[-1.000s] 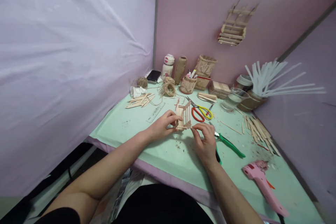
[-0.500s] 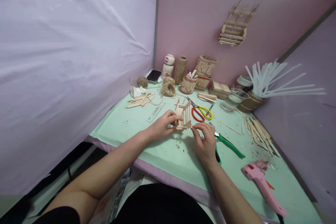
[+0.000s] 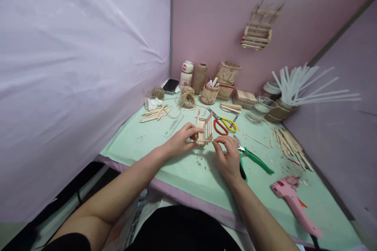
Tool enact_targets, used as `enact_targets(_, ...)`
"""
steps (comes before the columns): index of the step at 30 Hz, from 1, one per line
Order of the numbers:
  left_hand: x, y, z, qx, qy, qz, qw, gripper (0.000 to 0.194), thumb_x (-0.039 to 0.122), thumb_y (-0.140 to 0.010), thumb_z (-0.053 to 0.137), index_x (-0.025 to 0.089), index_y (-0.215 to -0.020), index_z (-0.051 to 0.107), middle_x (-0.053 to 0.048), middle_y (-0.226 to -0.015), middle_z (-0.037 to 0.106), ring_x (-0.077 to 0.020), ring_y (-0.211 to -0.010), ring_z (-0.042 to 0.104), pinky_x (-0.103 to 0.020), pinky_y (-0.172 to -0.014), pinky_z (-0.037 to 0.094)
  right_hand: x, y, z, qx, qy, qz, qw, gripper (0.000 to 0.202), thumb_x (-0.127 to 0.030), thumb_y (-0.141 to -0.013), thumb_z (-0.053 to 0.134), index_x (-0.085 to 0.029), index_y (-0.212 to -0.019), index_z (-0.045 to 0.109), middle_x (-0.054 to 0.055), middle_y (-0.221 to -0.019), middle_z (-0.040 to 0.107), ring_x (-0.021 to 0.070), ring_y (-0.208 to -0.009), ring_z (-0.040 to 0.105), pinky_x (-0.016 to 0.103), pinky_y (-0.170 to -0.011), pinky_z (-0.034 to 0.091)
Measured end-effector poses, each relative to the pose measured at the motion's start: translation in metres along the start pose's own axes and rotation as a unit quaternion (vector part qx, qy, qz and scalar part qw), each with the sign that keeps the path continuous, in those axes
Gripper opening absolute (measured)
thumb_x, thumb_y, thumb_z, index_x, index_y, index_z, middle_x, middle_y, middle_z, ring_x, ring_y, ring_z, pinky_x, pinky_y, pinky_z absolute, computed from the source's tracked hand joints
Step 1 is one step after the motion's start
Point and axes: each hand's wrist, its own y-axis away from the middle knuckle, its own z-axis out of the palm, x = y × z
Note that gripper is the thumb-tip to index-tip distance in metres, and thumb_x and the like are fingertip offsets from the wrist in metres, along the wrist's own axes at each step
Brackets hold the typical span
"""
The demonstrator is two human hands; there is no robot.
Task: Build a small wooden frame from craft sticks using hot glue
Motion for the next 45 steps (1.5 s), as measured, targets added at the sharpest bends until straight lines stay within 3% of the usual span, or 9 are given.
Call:
enact_targets(11,0.008,-0.016,-0.008,-0.052,-0.022,-0.023,0.998,0.046,0.022,-0.082,0.063,0.023,-0.126,0.049,-0.003,-0.098,0.049,-0.0150,-0.087,0.053,-0.032,-0.082,0.048,0.002,-0.004,0.002,-0.002,-0.018,0.058,0.998,0.011,-0.027,-0.090,0.055,-0.022,-0.081,0.060,0.003,-0.083,0.064,0.0215,-0.087,0.052,0.037,-0.081,0.039)
enact_targets(19,0.005,-0.023,-0.008,-0.081,-0.031,-0.016,0.996,0.047,0.023,-0.082,0.062,0.023,-0.127,0.049,-0.005,-0.103,0.052,-0.0164,-0.089,0.055,-0.033,-0.084,0.049,0.004,-0.003,0.003,0.008,-0.013,0.062,0.998,0.011,-0.028,-0.090,0.055,-0.022,-0.080,0.058,0.003,-0.084,0.064,0.0208,-0.086,0.051,0.037,-0.081,0.038)
enact_targets(24,0.007,-0.023,-0.012,-0.091,-0.029,-0.014,0.995,0.051,0.033,-0.083,0.063,0.022,-0.131,0.047,-0.006,-0.105,0.052,-0.0171,-0.091,0.054,-0.034,-0.084,0.049,0.002,-0.004,0.002,0.013,-0.011,0.057,0.998,0.011,-0.027,-0.090,0.055,-0.022,-0.080,0.058,0.002,-0.083,0.064,0.0205,-0.085,0.051,0.036,-0.080,0.038)
enact_targets(31,0.008,-0.024,-0.014,-0.089,-0.036,-0.010,0.995,0.042,0.037,-0.093,0.047,0.022,-0.132,0.048,-0.006,-0.102,0.052,-0.0174,-0.092,0.052,-0.034,-0.088,0.046,0.002,-0.004,0.003,0.001,-0.017,0.075,0.997,0.011,-0.027,-0.090,0.055,-0.023,-0.080,0.057,0.002,-0.083,0.063,0.0214,-0.088,0.052,0.039,-0.083,0.039)
enact_targets(45,0.008,-0.026,-0.014,-0.083,-0.028,-0.012,0.996,0.039,0.039,-0.092,0.048,0.023,-0.127,0.053,-0.005,-0.100,0.052,-0.0170,-0.090,0.053,-0.034,-0.086,0.047,0.001,-0.005,0.001,0.008,-0.020,0.072,0.997,0.006,-0.027,-0.088,0.056,-0.024,-0.083,0.058,0.002,-0.084,0.064,0.0214,-0.086,0.052,0.039,-0.080,0.040)
